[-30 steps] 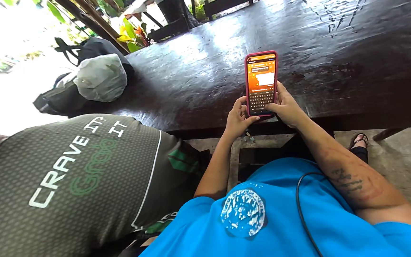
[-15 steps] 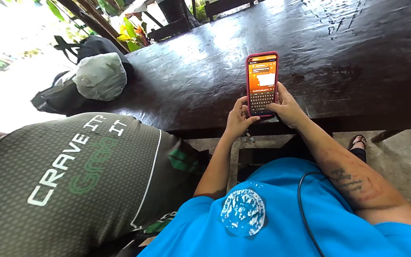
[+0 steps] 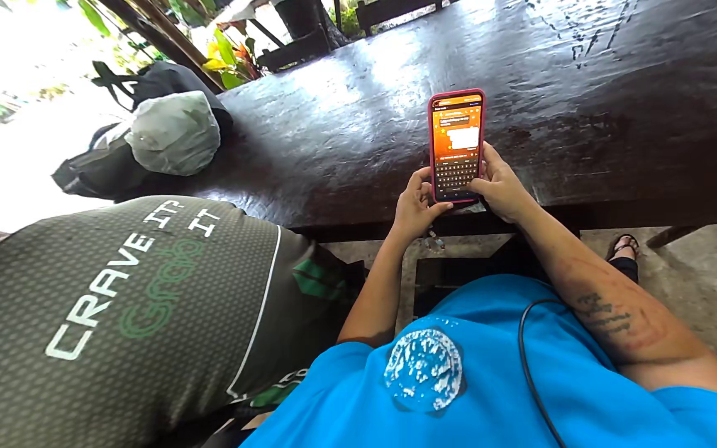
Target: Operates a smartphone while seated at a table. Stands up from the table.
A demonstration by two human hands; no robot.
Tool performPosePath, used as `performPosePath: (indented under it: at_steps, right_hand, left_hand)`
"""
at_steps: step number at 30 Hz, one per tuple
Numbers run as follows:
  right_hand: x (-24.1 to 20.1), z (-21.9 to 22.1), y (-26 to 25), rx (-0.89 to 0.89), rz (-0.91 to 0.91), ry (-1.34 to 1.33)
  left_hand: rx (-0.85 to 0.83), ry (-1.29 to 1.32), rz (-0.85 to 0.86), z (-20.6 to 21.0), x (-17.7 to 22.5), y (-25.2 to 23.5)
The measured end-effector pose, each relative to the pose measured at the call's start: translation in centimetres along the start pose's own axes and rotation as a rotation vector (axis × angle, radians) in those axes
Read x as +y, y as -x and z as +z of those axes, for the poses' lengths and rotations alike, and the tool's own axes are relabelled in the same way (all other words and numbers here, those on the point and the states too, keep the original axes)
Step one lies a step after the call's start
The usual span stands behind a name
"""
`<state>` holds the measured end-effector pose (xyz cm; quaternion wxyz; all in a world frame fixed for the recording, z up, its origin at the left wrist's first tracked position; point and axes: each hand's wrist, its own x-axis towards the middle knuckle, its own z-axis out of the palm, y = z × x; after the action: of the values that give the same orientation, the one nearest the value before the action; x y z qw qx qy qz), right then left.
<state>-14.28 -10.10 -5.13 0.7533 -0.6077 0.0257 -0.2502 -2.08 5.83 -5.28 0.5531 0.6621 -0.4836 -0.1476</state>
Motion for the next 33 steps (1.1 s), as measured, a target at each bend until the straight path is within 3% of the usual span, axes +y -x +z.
performPosePath:
  at_steps: [33]
  right_hand:
    - [-0.06,-0.01,-0.05,0.000,-0.029,-0.003]
  left_hand:
    - [0.006,-0.023,0.010,0.02,-0.09,-0.03]
